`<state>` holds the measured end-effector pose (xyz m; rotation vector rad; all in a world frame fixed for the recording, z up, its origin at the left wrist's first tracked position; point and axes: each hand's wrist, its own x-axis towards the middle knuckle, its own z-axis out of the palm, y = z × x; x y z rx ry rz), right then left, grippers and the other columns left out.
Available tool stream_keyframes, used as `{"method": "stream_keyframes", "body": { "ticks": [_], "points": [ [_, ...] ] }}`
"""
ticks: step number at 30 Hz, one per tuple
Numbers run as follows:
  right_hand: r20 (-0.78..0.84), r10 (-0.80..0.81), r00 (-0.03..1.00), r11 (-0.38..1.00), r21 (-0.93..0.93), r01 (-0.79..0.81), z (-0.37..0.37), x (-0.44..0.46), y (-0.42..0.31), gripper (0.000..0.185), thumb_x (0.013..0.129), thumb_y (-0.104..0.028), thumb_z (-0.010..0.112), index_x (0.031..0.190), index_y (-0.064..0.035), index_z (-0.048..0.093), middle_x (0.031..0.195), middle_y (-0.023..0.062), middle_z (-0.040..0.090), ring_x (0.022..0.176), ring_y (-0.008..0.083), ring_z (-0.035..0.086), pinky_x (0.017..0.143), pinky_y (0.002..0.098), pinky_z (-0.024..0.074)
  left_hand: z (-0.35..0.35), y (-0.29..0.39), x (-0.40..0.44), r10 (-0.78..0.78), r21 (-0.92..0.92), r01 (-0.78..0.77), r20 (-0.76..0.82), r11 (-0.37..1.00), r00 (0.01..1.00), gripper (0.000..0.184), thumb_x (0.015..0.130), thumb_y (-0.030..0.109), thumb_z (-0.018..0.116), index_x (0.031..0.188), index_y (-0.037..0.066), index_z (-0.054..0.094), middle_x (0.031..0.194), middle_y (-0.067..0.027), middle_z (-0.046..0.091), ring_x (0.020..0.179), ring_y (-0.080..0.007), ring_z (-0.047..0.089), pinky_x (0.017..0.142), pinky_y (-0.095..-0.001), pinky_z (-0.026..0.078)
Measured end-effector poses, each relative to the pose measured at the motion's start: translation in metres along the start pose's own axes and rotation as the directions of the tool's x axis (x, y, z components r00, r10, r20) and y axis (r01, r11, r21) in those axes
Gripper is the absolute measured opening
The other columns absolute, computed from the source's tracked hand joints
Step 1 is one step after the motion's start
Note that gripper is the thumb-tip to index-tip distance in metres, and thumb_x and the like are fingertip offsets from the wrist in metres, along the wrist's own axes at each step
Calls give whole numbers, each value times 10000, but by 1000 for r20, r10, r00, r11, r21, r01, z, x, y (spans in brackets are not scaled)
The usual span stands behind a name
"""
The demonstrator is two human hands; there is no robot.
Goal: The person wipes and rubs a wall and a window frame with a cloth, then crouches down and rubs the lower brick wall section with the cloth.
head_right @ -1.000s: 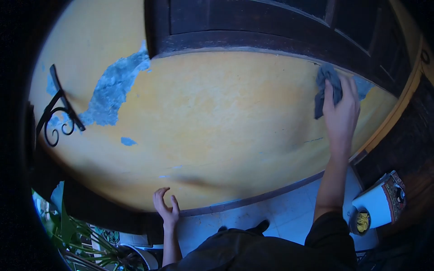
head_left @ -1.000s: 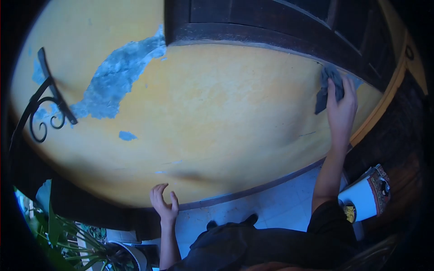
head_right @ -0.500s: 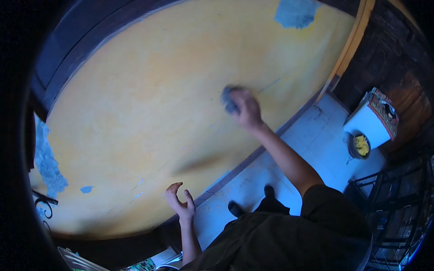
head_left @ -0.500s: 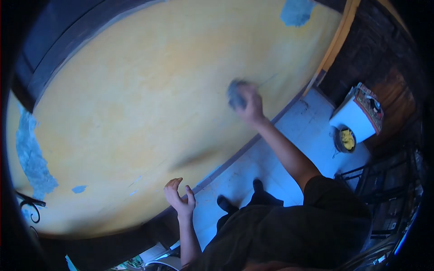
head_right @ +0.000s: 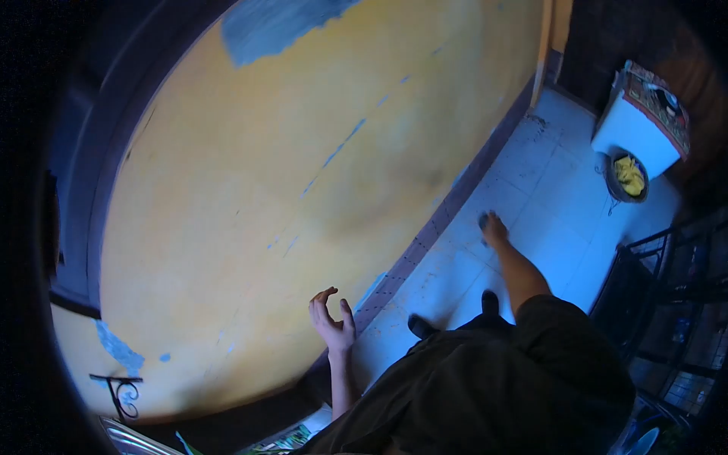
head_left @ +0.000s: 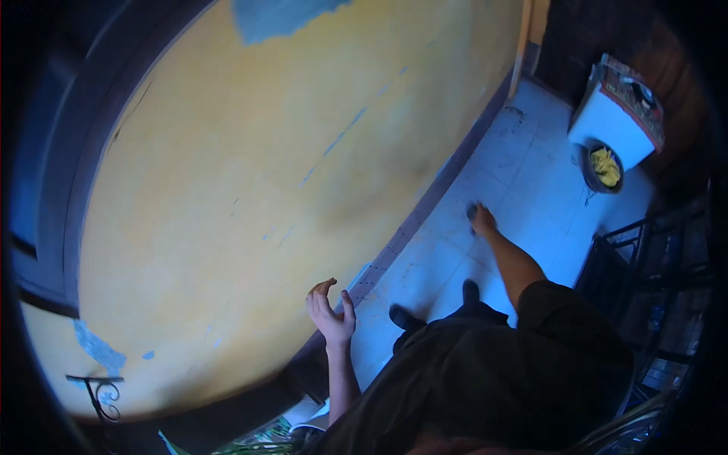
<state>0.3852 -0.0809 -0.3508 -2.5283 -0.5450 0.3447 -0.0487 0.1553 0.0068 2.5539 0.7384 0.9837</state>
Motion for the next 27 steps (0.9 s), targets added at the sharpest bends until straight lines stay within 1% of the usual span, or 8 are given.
{"method": "stream_keyframes", "body": {
  "ticks": [2, 4, 9, 11, 15, 19, 24, 27],
  "points": [
    [444, -84, 892, 962, -197, 189, -2, -47, 123, 382, 969, -319, 586, 1223, -43, 656, 1180, 275, 694, 1065, 472, 693, 937, 562, 559, 27, 18, 18, 42, 26, -42, -3, 999, 999, 300, 919, 121, 687, 1195, 17, 631, 1143, -162, 682, 1092, -375, 626, 983, -491, 464],
    [489, 124, 863, 972, -235, -6, -54, -131, 183, 348, 978, -336, 577, 1116, -33, 680, 1161, 305, 681, 1041, 467, 701, 904, 550, 579, 52, 39, 34, 77, 76, -79, 34, 994, 996, 304, 920, 128, 690, 1198, 21, 633, 1147, -164, 680, 1106, -378, 622, 995, -498, 460],
    [406, 743, 533, 619, -110, -778, -144, -318, 321, 340, 978, -290, 672, 1178, -17, 704, 1042, 241, 744, 839, 392, 749, 696, 487, 620, 116, 95, 93, 152, 89, -160, 95, 983, 984, 262, 925, 148, 706, 1162, 45, 658, 1146, -139, 687, 1118, -367, 616, 995, -492, 461],
    [340, 855, 391, 448, -105, -888, -160, -368, 364, 398, 974, -289, 718, 1189, 44, 678, 943, 233, 738, 677, 334, 742, 488, 466, 594, 144, 118, 118, 196, 61, -203, 111, 977, 974, 240, 928, 148, 707, 1144, 52, 667, 1140, -127, 692, 1110, -356, 619, 988, -486, 465],
    [289, 925, 248, 276, -61, -959, -167, -383, 374, 421, 969, -328, 731, 1222, 2, 669, 951, 225, 740, 681, 329, 751, 511, 445, 630, 192, 151, 162, 268, -11, -270, 169, 963, 948, 210, 946, 168, 706, 1124, 59, 681, 1104, -117, 707, 1076, -333, 637, 954, -466, 476],
    [339, 835, 434, 423, 111, -900, -135, -317, 370, 353, 982, -353, 658, 1103, -28, 719, 965, 211, 752, 733, 360, 761, 549, 463, 621, 243, 171, 188, 296, -73, -288, 281, 955, 913, 213, 948, 181, 715, 1124, 64, 690, 1069, -116, 721, 1036, -336, 658, 929, -452, 487],
    [300, 162, 940, 949, 216, -232, -110, -157, 324, 298, 932, -346, 672, 944, -53, 724, 877, 147, 770, 762, 276, 757, 802, 427, 595, 312, 184, 215, 233, -118, -201, 510, 972, 828, 221, 953, 173, 727, 1143, 62, 706, 1106, -127, 736, 1044, -324, 678, 939, -443, 501],
    [260, 191, 947, 939, 233, -253, -121, -62, 292, 296, 968, -346, 628, 1007, -67, 718, 982, 109, 774, 853, 276, 760, 787, 396, 588, 358, 180, 245, 159, -350, 636, 927, 688, 339, 523, 1070, 443, 543, 1418, 56, 588, 1358, -184, 682, 1221, -331, 658, 1083, -475, 474]
  ]
}}
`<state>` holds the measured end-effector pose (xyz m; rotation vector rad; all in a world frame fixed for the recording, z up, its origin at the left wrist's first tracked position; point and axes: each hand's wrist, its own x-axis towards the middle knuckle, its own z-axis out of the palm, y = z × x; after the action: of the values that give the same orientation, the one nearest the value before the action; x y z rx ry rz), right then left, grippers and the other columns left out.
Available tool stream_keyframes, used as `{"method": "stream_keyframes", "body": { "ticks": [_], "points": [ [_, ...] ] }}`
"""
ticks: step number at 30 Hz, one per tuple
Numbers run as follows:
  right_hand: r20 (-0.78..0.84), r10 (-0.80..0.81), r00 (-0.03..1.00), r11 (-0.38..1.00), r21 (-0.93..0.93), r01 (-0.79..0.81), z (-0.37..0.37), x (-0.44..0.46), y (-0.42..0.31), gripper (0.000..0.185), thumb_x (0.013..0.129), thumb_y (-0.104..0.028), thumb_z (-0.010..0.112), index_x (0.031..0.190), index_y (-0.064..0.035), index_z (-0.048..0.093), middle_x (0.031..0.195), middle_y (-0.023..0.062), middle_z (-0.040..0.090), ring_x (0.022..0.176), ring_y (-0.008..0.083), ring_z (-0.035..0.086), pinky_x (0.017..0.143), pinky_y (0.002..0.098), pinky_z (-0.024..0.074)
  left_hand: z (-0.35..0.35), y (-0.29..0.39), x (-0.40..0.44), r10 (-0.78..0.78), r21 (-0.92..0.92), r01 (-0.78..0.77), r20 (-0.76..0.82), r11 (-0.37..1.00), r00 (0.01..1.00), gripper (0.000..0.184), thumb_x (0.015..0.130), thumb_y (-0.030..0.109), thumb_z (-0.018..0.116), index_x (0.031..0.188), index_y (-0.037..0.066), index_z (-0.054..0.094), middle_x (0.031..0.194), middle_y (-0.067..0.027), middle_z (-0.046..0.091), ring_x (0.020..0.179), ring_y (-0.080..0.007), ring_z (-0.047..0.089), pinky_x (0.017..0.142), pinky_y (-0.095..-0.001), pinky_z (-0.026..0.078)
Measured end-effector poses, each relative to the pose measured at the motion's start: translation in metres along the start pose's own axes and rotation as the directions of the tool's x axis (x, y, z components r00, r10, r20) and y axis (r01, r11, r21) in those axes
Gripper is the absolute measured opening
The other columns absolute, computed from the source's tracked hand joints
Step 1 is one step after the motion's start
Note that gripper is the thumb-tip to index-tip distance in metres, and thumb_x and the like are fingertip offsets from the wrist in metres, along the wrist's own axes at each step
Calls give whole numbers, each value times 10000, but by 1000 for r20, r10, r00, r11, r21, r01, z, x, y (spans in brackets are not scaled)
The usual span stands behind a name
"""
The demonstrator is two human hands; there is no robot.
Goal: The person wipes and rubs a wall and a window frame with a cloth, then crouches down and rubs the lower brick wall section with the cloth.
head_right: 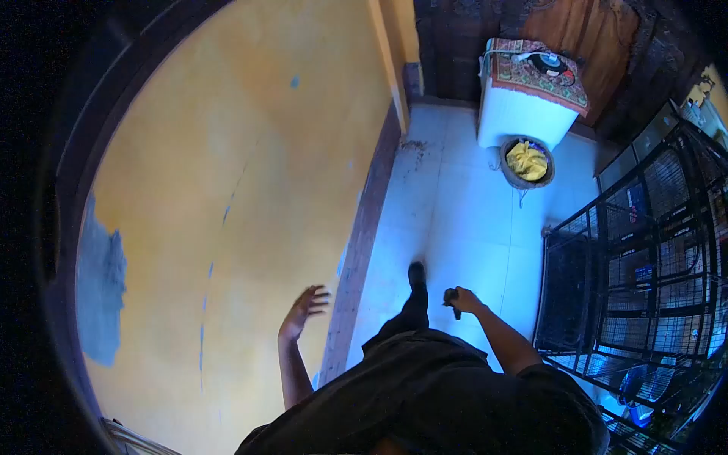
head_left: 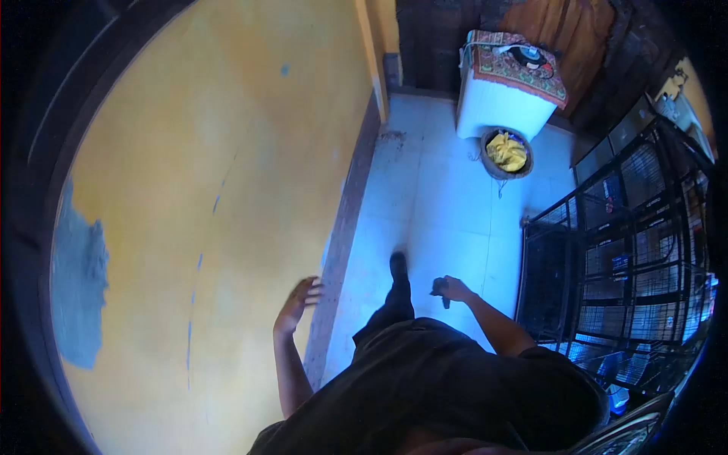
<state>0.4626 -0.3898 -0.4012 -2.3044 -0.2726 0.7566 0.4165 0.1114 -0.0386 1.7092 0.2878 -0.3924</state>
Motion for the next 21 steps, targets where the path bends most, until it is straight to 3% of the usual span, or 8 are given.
{"method": "stream_keyframes", "body": {
  "ticks": [3, 6, 10, 11, 13, 14, 17, 21],
  "points": [
    [-69, 81, 994, 970, 235, -63, -72, 24, -75, 276, 981, -330, 582, 1119, -128, 709, 937, 153, 732, 899, 318, 741, 890, 440, 562, 1, 17, 68, 255, -493, -71, 315, 867, 914, 799, 1062, 663, 383, 1569, 47, 431, 1465, -223, 614, 1327, -389, 609, 1143, -532, 446],
    [-69, 115, 991, 992, 68, -110, -111, 65, -35, 265, 986, -364, 600, 1133, -186, 731, 1006, 148, 704, 951, 302, 738, 914, 453, 546, 29, -93, 180, 430, -898, 361, 229, -253, 873, 883, 991, 739, 445, 1557, 60, 460, 1416, -196, 656, 1268, -393, 652, 1109, -545, 477],
    [238, 367, 899, 925, 10, -380, -232, 38, -2, 241, 1026, -219, 576, 1107, -63, 740, 1077, 129, 767, 786, 281, 769, 730, 439, 612, 80, -147, 305, -390, -671, 409, 190, 619, 901, 680, 1062, 532, 462, 1556, 65, 471, 1424, -242, 631, 1286, -413, 626, 1121, -539, 460],
    [183, 363, 914, 929, -146, -340, -278, 14, -13, 262, 1030, -213, 593, 1163, -17, 705, 1110, 137, 772, 830, 290, 777, 707, 378, 620, 84, -137, 343, -406, -484, 433, 165, 761, 899, 631, 1080, 480, 466, 1556, 66, 474, 1426, -253, 625, 1290, -418, 620, 1123, -538, 456],
    [16, -8, 1000, 474, 881, -10, -329, -45, 45, 394, 966, -285, 682, 1219, 17, 675, 1017, 171, 783, 795, 278, 761, 632, 442, 624, 89, -85, 430, -86, -8, 89, 147, 996, 985, 537, 1115, 376, 475, 1555, 68, 480, 1430, -276, 613, 1299, -429, 607, 1129, -535, 448],
    [-221, 270, 937, 620, 784, 7, -363, -81, 15, 471, 963, -305, 706, 1261, 56, 653, 1065, 191, 762, 845, 285, 760, 704, 451, 638, 89, -37, 470, 244, 492, -287, 151, 822, 958, 535, 1109, 417, 489, 1489, 48, 561, 1352, -200, 685, 1221, -328, 652, 1100, -467, 475],
    [-556, 151, 818, 577, 721, 384, -437, -178, 9, 544, 970, -357, 713, 1367, 4, 621, 1348, 171, 663, 1109, 264, 708, 919, 419, 605, 96, 148, 507, 162, -29, -165, 427, 986, 890, 662, 1115, 535, 396, 1537, 37, 507, 1435, -163, 647, 1342, -346, 590, 1156, -480, 421],
    [-722, 654, 226, 390, 578, 716, -465, -244, -60, 515, 1011, -357, 664, 1398, -32, 570, 1287, 144, 665, 1141, 279, 672, 1002, 419, 561, 108, 248, 546, 471, -608, 140, 722, 782, 506, 776, 1081, 640, 382, 1613, 75, 386, 1522, -159, 582, 1347, -384, 581, 1152, -491, 427]
  ]
}}
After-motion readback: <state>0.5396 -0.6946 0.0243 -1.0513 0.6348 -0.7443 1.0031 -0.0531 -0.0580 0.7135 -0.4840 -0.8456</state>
